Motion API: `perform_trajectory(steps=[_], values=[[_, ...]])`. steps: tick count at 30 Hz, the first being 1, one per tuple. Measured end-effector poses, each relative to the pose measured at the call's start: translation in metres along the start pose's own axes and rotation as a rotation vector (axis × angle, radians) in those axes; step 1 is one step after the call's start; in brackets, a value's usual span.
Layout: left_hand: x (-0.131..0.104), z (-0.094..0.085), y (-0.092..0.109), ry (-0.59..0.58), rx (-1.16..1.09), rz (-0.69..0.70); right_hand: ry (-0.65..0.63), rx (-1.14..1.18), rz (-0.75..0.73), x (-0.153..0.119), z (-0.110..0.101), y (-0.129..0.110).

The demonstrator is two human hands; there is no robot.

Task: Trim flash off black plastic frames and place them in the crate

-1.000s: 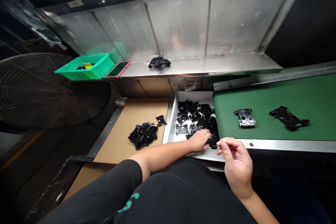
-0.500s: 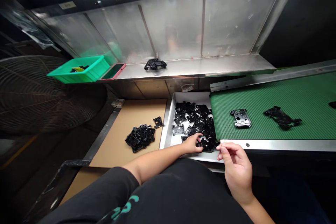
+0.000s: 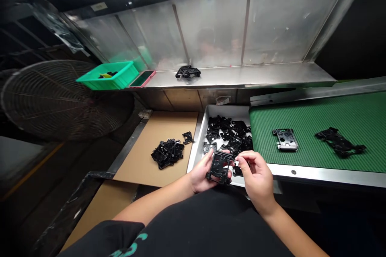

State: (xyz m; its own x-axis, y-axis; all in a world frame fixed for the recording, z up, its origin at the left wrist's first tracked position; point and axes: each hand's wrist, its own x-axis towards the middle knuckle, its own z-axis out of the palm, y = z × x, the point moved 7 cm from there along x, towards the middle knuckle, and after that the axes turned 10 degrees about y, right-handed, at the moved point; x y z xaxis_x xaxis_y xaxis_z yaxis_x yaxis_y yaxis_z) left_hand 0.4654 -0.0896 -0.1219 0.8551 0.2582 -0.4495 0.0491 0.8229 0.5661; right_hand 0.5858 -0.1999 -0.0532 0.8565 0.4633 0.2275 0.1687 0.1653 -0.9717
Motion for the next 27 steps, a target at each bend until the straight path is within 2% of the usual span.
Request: perform_trajectory(steps=[3,8,14,21,27], values=[[-0.008,0.01,-0.006,-0.062,-0.073,-0.096,-0.011,0.019,-0.012,0.003,0.006,-0.005],[-0.012,0.013,-0.009,-0.094,-0.109,-0.096,-0.041,0.039,0.013,-0.001,0.009,-0.006],[-0.015,0.016,-0.008,-0.075,-0.188,-0.111,-0.029,0.021,0.019,-0.002,0.007,-0.008],[-0.019,0.019,-0.007,-0.078,-0.134,-0.101,-0.061,0.018,0.023,-0.004,0.008,-0.002],[-0.019,0.015,-0.007,-0.055,-0.094,-0.102,-0.097,-0.054,-0.066,-0.005,0.009,-0.003]])
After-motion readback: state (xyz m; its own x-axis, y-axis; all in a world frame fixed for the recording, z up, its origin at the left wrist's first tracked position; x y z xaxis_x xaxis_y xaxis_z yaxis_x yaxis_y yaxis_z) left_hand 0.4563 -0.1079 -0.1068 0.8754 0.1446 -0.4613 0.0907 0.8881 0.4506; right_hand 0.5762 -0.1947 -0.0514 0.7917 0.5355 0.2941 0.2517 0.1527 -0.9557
